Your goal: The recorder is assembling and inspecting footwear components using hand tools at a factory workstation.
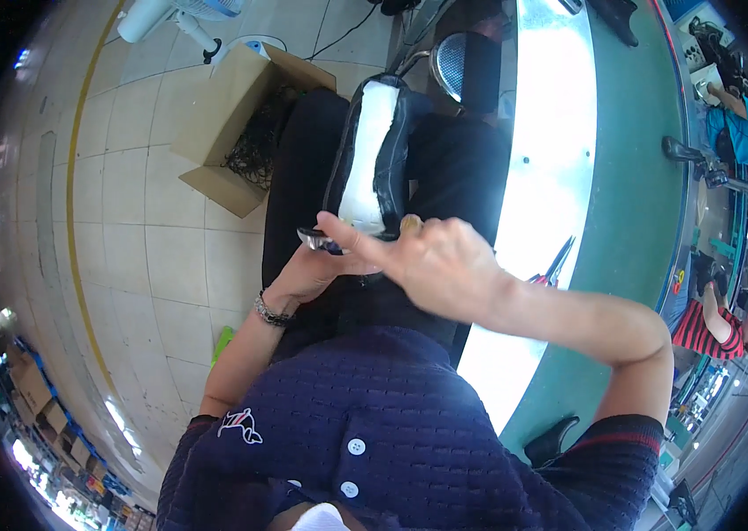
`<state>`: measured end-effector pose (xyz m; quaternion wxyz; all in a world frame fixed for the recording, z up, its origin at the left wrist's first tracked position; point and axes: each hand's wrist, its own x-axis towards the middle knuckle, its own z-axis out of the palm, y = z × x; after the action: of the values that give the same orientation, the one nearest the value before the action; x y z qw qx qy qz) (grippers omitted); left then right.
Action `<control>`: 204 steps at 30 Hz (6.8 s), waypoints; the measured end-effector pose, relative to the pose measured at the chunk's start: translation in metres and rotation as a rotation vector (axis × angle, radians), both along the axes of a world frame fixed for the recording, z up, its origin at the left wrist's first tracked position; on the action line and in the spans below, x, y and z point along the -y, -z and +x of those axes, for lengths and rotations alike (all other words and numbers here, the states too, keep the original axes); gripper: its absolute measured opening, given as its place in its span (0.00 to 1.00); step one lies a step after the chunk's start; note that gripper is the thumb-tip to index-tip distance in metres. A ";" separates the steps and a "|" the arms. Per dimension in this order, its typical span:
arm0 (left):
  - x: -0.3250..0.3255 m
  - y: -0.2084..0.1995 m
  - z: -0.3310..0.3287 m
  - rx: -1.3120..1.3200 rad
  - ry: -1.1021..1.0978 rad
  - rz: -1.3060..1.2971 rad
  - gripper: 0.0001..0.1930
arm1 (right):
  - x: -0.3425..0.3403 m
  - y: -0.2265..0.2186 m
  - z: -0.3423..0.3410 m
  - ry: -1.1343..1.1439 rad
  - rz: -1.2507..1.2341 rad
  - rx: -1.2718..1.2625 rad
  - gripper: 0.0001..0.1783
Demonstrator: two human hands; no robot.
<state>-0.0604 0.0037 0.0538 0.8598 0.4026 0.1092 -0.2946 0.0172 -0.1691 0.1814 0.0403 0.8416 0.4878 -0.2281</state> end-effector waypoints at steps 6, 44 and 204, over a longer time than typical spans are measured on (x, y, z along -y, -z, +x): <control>-0.002 -0.015 0.013 -0.018 0.100 0.178 0.29 | -0.001 -0.016 -0.009 -0.029 0.307 0.000 0.44; 0.211 -0.062 0.161 0.942 0.694 -0.048 0.70 | 0.230 -0.039 -0.052 1.566 0.993 -0.982 0.31; -0.020 0.044 0.091 1.012 0.361 1.673 0.19 | 0.334 0.116 0.389 1.441 0.989 0.429 0.26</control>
<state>0.0303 0.0233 0.0096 0.1865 0.9682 -0.1610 -0.0427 0.4066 -0.5029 0.0652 -0.3890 0.8892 -0.1339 0.2001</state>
